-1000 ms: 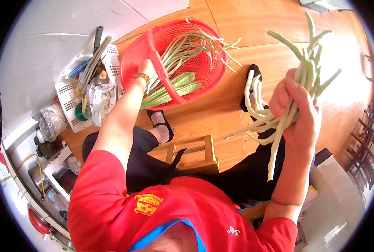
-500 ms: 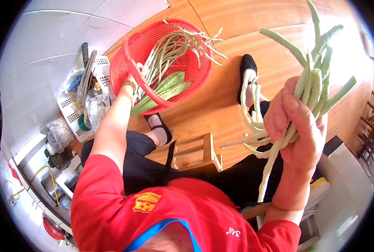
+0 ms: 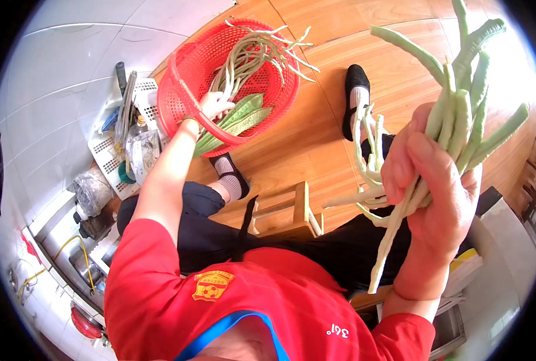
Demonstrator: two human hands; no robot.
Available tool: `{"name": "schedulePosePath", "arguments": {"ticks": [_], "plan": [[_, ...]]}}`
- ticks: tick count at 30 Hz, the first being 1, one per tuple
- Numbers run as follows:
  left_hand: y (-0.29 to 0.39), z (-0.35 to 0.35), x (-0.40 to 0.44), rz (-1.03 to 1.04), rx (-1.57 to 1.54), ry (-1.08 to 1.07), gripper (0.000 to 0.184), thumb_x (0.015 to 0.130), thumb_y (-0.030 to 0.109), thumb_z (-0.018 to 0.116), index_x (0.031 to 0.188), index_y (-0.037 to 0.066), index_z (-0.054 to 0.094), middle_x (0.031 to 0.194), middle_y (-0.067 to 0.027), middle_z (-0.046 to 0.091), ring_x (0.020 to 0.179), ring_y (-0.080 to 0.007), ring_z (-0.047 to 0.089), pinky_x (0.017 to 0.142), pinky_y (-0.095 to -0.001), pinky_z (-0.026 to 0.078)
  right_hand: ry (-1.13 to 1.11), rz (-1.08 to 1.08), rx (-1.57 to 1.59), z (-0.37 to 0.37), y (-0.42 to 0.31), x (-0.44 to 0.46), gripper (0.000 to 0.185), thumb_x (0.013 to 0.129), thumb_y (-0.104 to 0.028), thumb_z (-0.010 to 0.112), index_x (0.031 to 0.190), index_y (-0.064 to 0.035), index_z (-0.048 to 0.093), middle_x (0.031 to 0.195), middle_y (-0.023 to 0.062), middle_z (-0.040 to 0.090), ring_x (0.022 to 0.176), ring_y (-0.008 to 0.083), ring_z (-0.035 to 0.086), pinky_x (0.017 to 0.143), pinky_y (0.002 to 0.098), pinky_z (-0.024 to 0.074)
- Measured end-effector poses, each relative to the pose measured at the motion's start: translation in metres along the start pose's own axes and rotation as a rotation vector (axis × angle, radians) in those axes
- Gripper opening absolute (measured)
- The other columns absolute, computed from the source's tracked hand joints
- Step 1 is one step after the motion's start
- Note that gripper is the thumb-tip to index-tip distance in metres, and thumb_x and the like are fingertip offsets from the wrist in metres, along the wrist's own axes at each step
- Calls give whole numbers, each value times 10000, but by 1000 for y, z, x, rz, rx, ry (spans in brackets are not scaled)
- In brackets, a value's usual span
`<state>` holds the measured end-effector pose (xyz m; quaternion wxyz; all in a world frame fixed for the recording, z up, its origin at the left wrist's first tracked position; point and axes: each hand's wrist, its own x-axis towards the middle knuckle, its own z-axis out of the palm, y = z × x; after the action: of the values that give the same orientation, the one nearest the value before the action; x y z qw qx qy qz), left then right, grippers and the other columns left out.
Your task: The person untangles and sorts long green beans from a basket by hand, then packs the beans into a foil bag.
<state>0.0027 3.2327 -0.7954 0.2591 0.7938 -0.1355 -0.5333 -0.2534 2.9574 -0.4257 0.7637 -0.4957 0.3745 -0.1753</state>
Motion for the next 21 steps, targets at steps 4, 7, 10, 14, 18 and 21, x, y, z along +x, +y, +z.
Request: {"name": "schedulePosePath", "arguments": {"ticks": [4, 7, 10, 14, 18, 21], "plan": [[20, 20, 3, 6, 334, 380, 353, 749, 358, 701, 840, 25, 629, 752, -161, 645, 670, -287, 639, 600, -381, 497, 31, -4, 12, 1, 0, 0, 126, 809, -38, 490, 900, 40, 454, 578, 73, 429, 436, 111, 398, 391, 215, 349], [21, 31, 4, -25, 414, 560, 376, 746, 386, 684, 908, 55, 613, 882, -198, 640, 855, -360, 619, 744, -443, 481, 25, -4, 6, 0, 2, 4, 137, 803, -45, 500, 896, 44, 452, 572, 76, 427, 433, 111, 397, 383, 212, 348], [24, 20, 11, -20, 522, 388, 370, 748, 380, 685, 908, 54, 614, 885, -198, 642, 851, -361, 620, 750, -439, 483, 30, 7, -5, 2, 3, 5, 153, 793, -50, 510, 894, 51, 453, 569, 79, 430, 430, 113, 400, 376, 210, 350], [36, 12, 17, -121, 607, 272, 426, 728, 413, 678, 960, 58, 641, 948, -201, 639, 892, -348, 622, 780, -421, 486, 52, 25, -25, 10, 3, 5, 152, 778, -40, 510, 886, 55, 461, 573, 82, 437, 429, 117, 417, 373, 213, 357], [31, 18, 13, -80, 414, 356, 423, 740, 388, 647, 974, 34, 643, 951, -213, 637, 907, -353, 618, 804, -411, 480, 32, 1, -17, 10, 3, 6, 145, 786, -42, 501, 888, 56, 469, 575, 77, 441, 432, 123, 428, 386, 217, 361], [21, 2, 3, 44, 214, 421, 385, 781, 351, 622, 986, 25, 639, 924, -204, 651, 899, -339, 624, 804, -424, 467, 17, 9, -69, 8, 1, 4, 171, 863, -88, 495, 964, 36, 434, 597, 34, 395, 463, 80, 357, 423, 197, 303]]}}
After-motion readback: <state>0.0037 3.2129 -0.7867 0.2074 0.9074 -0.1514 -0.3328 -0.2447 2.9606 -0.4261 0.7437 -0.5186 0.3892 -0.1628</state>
